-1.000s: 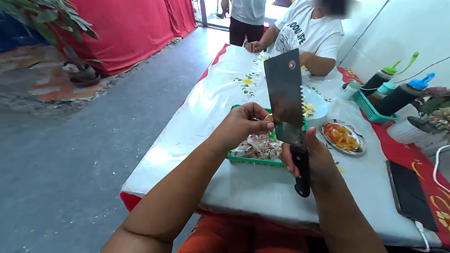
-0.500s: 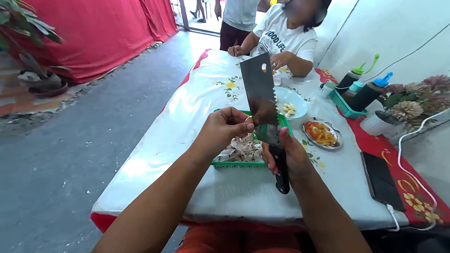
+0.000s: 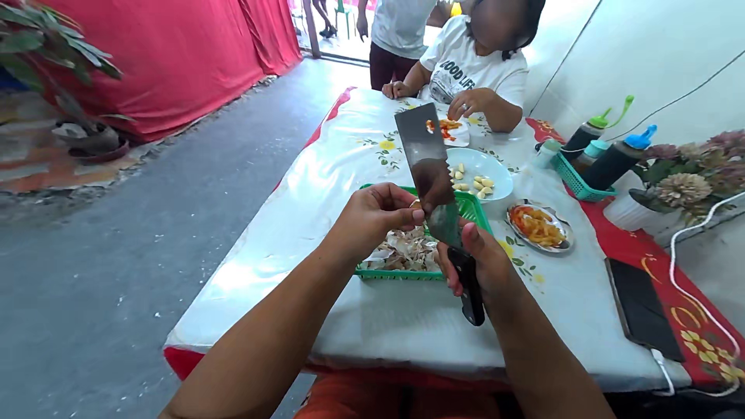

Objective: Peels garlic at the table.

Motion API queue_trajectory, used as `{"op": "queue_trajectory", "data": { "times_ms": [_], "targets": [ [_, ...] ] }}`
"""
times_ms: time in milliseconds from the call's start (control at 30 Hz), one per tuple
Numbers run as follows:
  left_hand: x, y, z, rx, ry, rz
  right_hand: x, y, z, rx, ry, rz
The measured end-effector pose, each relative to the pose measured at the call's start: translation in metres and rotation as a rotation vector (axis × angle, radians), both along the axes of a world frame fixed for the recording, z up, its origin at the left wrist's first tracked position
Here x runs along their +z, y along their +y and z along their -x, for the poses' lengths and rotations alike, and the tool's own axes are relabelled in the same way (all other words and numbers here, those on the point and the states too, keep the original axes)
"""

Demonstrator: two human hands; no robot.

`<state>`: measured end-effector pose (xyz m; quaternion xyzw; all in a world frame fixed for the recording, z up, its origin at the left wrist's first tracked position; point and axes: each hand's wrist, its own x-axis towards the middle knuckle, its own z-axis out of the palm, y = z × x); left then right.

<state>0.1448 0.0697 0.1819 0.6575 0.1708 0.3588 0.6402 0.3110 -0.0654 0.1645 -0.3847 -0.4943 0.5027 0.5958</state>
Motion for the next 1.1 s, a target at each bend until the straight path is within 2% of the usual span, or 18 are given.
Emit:
{"op": "queue_trajectory", "data": {
  "times_ms": [300, 467, 633, 733, 833, 900, 1000, 1100],
  "targets": [
    [0.004, 0.004, 0.004, -0.18, -0.023, 0.207, -0.002, -0.003, -0.007, 0.098, 0.126, 0.007],
    [0.0, 0.014, 0.003, -0.302, -0.047, 0.254, -0.002, -0.002, -0.011, 0.152, 0.156, 0.008],
    [-0.001, 0.016, 0.001, -0.325, -0.083, 0.282, -0.004, 0.001, -0.011, 0.223, 0.206, -0.053],
    [0.001, 0.015, -0.001, -0.203, -0.077, 0.176, -0.004, 0.001, -0.016, 0.103, 0.092, -0.145],
    [0.002, 0.015, 0.0, -0.101, -0.051, 0.063, 0.021, -0.002, -0.009, -0.313, -0.155, -0.084],
    [0.002, 0.014, 0.002, -0.064, -0.001, -0.013, 0.035, 0.001, -0.001, -0.51, -0.368, -0.02],
    [0.005, 0.015, 0.003, -0.054, 0.041, -0.082, 0.046, 0.017, 0.006, -0.542, -0.489, 0.007],
    [0.007, 0.015, 0.004, -0.086, 0.069, -0.084, 0.047, 0.028, 0.01, -0.503, -0.475, 0.018]
  ]
}}
